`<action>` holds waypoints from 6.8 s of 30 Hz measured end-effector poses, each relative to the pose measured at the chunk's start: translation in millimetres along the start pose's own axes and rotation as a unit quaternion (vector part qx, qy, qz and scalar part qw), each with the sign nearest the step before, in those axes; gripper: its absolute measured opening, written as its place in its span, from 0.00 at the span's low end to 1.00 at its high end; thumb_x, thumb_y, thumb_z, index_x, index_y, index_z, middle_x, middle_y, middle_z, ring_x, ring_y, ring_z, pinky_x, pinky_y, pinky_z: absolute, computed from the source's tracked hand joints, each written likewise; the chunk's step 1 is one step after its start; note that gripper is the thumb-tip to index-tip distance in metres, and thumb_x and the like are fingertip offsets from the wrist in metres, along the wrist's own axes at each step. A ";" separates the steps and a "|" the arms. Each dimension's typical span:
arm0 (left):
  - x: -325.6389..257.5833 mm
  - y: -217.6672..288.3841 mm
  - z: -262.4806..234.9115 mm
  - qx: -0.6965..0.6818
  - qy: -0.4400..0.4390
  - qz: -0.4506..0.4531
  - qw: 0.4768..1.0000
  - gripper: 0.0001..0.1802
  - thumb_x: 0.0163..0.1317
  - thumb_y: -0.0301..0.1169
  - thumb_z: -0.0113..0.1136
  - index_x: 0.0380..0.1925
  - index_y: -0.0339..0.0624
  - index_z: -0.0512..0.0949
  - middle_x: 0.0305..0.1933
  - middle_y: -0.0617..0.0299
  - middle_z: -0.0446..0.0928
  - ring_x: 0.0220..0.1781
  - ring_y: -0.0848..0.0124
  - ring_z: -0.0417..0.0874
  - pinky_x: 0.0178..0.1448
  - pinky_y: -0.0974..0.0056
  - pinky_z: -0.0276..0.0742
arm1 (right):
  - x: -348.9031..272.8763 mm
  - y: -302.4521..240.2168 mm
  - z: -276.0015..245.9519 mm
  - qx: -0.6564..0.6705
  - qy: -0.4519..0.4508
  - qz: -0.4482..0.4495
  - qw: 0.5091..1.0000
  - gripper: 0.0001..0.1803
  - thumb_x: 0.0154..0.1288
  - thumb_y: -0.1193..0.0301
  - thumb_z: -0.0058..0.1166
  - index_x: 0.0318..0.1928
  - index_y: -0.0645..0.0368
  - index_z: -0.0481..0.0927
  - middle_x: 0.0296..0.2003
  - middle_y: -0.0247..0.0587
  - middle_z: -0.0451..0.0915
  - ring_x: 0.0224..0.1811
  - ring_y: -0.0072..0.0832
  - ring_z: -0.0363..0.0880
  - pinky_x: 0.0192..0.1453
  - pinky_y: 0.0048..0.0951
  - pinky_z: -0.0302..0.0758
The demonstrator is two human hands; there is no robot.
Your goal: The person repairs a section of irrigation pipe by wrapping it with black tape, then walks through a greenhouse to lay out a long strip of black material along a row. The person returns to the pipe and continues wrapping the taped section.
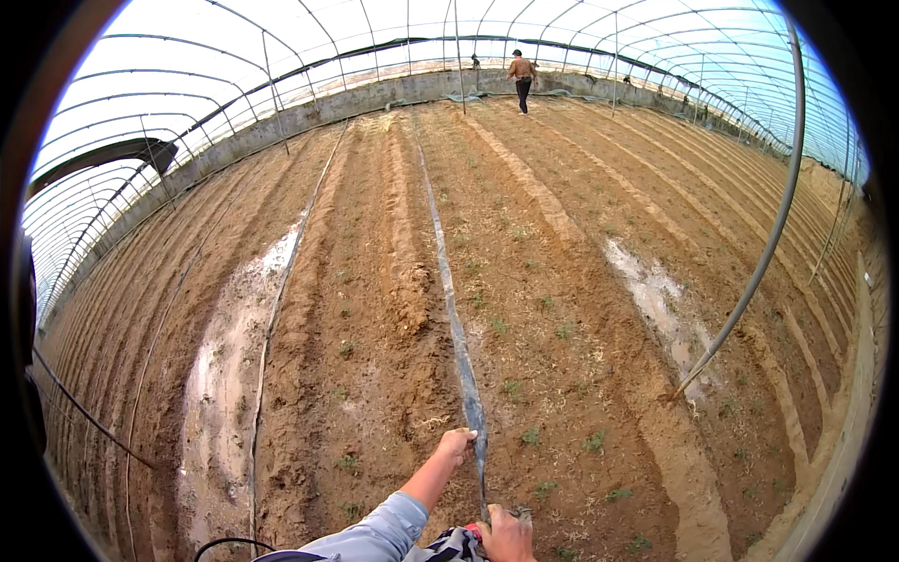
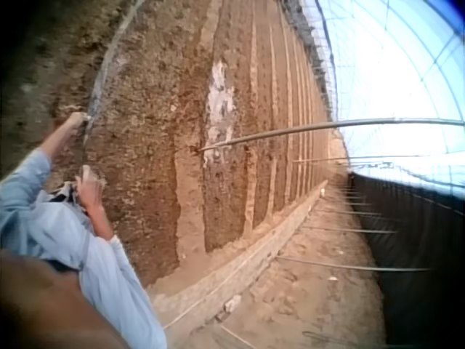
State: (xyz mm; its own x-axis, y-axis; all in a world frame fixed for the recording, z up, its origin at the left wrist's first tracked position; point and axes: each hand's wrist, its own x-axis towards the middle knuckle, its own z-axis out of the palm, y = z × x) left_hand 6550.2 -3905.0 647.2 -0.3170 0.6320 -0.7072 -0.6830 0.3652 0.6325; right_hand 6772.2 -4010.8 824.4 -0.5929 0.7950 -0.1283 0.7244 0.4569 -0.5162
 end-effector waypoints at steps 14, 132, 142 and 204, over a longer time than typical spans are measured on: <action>-48.2 20.0 30.3 -0.086 0.071 0.056 0.992 0.22 0.61 0.53 0.54 0.27 0.43 0.76 0.16 0.70 0.62 0.18 0.74 0.63 0.23 0.67 0.57 | -29.6 15.7 18.1 0.031 0.019 -0.086 0.996 0.16 0.66 0.57 0.47 0.42 0.57 0.76 0.32 0.53 0.80 0.35 0.51 0.79 0.40 0.47 0.75; -83.0 87.5 316.4 -0.035 -0.325 0.038 0.944 0.17 0.69 0.47 0.45 0.26 0.51 0.63 0.14 0.74 0.54 0.12 0.80 0.53 0.14 0.70 0.46 | -136.8 138.1 -61.4 0.521 -0.020 0.230 0.822 0.24 0.65 0.49 0.50 0.43 0.57 0.81 0.30 0.32 0.80 0.33 0.24 0.75 0.37 0.30 0.71; -90.0 79.3 369.7 0.025 -0.367 -0.060 0.928 0.23 0.68 0.56 0.41 0.32 0.49 0.67 0.20 0.67 0.67 0.24 0.70 0.70 0.32 0.60 0.66 | -177.2 226.7 -92.5 0.601 0.320 0.262 0.684 0.21 0.65 0.45 0.48 0.30 0.48 0.71 0.13 0.25 0.59 0.13 0.19 0.55 0.17 0.24 0.58; -82.3 -121.3 39.3 0.180 -0.171 -0.250 0.936 0.21 0.71 0.46 0.40 0.47 0.41 0.73 0.38 0.60 0.79 0.36 0.68 0.80 0.41 0.62 0.79 | -180.5 579.1 -382.1 0.031 0.493 0.381 0.782 0.17 0.61 0.63 0.58 0.33 0.69 0.81 0.25 0.31 0.76 0.30 0.26 0.71 0.36 0.30 0.68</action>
State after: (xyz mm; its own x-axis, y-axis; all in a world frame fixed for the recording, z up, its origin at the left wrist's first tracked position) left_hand 6684.9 -3974.5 641.1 0.2538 0.4803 -0.8396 -0.4048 0.8411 0.3588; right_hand 7433.2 -3737.2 872.2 0.5838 0.7618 0.2808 0.6989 -0.2955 -0.6513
